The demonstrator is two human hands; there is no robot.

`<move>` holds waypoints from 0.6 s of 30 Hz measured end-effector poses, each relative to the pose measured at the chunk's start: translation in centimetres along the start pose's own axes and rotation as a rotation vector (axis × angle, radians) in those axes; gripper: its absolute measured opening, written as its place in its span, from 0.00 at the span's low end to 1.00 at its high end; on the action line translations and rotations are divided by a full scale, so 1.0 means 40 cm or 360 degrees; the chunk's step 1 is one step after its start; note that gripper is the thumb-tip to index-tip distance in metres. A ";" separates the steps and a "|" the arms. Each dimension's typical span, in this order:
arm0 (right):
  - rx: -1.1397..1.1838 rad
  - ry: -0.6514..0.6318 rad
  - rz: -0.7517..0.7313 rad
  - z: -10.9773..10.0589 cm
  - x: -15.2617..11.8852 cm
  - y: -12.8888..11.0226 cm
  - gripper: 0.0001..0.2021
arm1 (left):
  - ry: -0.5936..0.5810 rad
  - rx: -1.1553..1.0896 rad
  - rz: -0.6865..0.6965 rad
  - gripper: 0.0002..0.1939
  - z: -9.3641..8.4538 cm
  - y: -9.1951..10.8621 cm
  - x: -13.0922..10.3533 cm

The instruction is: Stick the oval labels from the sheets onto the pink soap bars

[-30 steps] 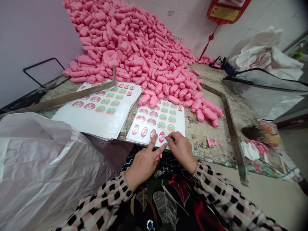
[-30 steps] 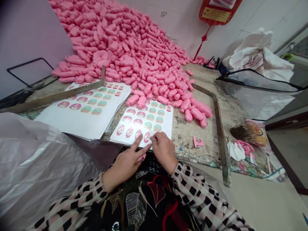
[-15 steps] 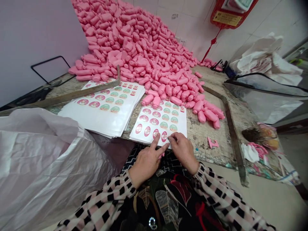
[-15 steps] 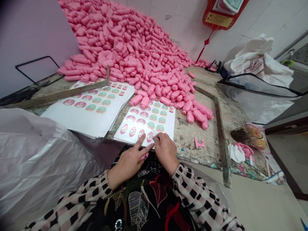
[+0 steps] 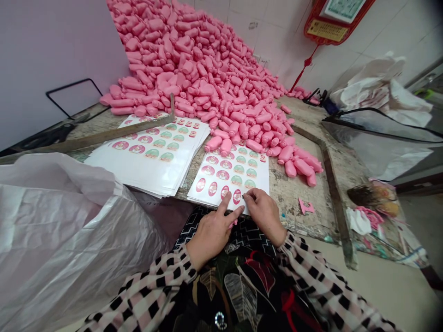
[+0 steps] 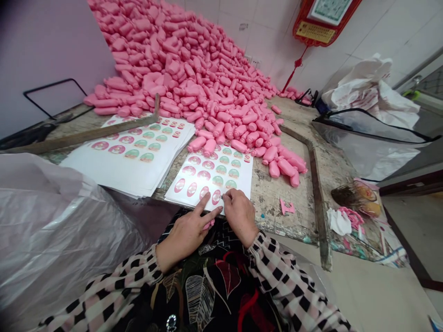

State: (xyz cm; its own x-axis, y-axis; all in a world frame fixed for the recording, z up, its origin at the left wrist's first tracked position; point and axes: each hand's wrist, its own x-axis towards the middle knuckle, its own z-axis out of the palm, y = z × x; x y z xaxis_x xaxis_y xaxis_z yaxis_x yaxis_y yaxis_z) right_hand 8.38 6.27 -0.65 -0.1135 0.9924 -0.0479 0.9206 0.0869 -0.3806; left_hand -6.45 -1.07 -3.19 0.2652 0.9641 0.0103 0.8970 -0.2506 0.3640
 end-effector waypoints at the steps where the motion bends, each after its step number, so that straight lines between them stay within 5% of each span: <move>1: -0.0002 -0.0003 -0.0004 0.000 0.000 0.000 0.12 | -0.0001 -0.0003 0.0006 0.27 0.000 0.000 0.000; 18: -0.0013 -0.0084 0.0033 -0.019 0.020 -0.018 0.13 | -0.0037 0.0054 -0.0056 0.31 0.016 0.005 0.003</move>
State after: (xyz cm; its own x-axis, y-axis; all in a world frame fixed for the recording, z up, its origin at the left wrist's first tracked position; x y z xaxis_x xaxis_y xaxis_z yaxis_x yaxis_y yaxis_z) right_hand 7.90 7.06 0.28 -0.1134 0.9880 -0.1045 0.9259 0.0670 -0.3717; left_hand -6.02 -1.04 -3.73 0.2408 0.9703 -0.0238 0.9174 -0.2195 0.3320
